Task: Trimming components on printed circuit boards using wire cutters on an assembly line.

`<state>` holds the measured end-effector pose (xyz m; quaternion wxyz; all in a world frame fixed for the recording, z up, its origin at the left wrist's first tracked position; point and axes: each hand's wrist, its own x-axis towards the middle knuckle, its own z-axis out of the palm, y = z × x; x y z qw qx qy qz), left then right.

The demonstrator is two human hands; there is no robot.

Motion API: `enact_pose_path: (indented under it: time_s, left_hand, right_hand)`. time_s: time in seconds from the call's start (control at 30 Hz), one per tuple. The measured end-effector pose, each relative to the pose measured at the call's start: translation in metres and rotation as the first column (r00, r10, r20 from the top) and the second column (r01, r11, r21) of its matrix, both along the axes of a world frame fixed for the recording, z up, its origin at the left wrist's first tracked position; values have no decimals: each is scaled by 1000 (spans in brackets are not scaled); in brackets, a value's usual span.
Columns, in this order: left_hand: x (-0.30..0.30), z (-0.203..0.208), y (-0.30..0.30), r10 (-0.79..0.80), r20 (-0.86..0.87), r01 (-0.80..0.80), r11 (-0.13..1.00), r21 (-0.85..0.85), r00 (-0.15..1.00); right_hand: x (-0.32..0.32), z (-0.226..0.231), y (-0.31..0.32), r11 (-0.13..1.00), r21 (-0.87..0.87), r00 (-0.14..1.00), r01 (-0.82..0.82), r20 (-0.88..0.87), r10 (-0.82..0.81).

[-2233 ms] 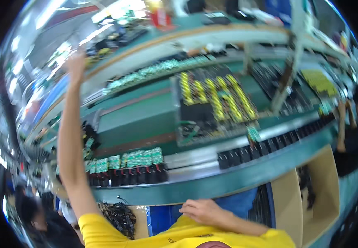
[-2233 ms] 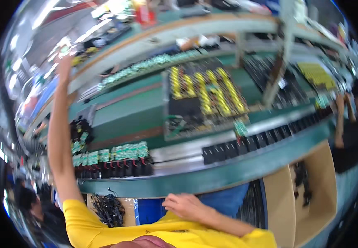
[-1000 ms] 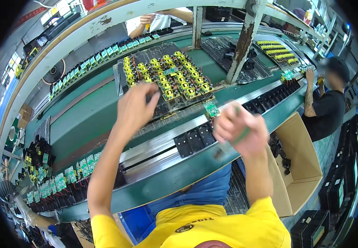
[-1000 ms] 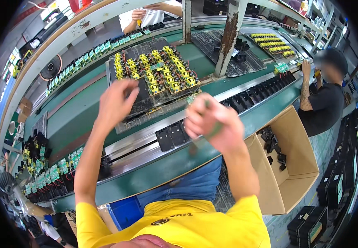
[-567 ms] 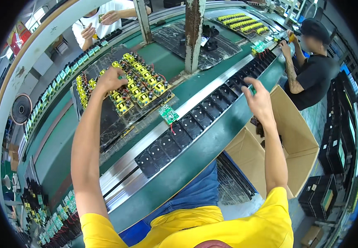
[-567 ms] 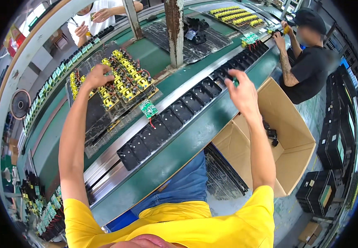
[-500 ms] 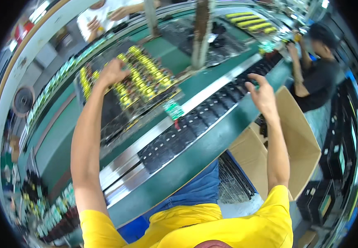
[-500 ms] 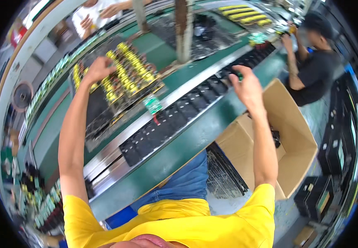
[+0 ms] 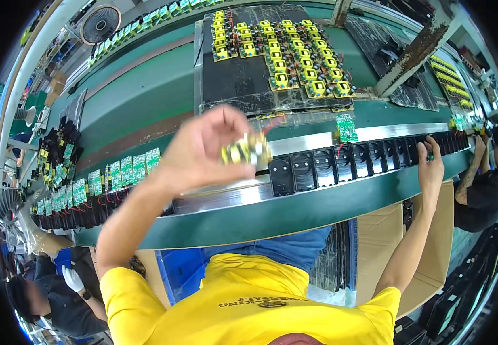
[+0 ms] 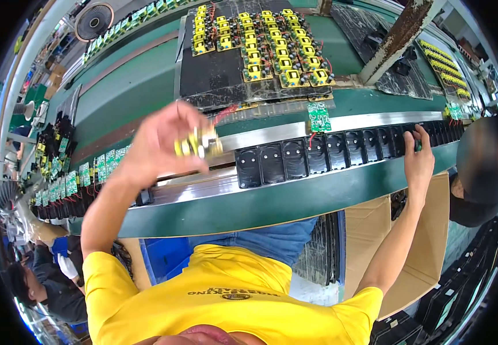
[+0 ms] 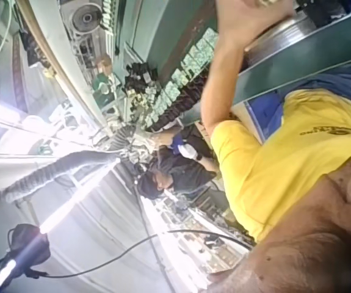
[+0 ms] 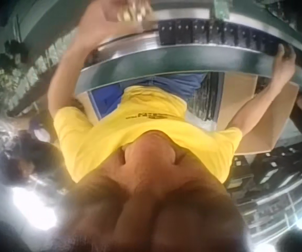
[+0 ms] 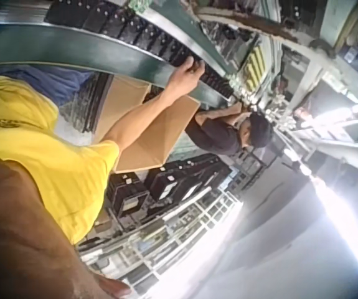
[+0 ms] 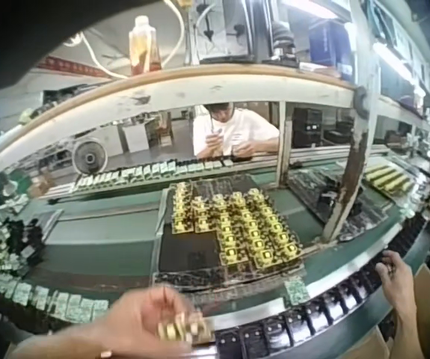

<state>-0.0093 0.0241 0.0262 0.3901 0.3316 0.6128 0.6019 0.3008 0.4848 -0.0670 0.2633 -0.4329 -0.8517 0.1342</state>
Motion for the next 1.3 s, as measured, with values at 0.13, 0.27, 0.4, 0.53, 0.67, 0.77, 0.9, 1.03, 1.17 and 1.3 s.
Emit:
enact_pose_path:
  time_s: [0.13,0.27,0.4,0.53,0.67,0.77,0.9,1.03,1.17,1.3]
  left_hand:
    - [50,-16,-26,42,56,-48,992,121,998]
    - [76,-18,-21,110,47,-115,986,124,993]
    - [89,-37,-13,57,144,-85,976,200,988]
    - [105,-33,-5,-79,162,41,973,228,984]
    - [110,-30,4,-185,287,115,963,244,940]
    - [112,-31,2,-212,402,121,963,241,891]
    - [114,-37,-5,-150,398,-19,920,391,905]
    - [115,-25,-13,-7,257,-81,940,331,966]
    - [115,-22,-16,102,220,-171,930,324,970]
    - [115,-21,-15,189,184,-238,923,302,965]
  right_hand:
    - [-11,10,-40,1000,25,999,5,35,-6]
    - [-20,20,-88,997,62,994,34,102,-40]
    - [-40,45,-160,965,257,992,53,-124,-22]
    - [-56,79,-257,754,-173,661,-634,-627,413]
    - [-73,70,-285,437,-310,455,-845,-846,279]
    - [-78,69,-291,348,-351,443,-869,-867,230]
    - [-89,56,-295,372,-310,411,-875,-881,234]
    - [-89,63,-299,381,-321,439,-867,-855,277]
    - [-87,64,-289,399,-310,430,-863,-864,260]
    - [-83,75,-290,607,-262,465,-750,-862,201]
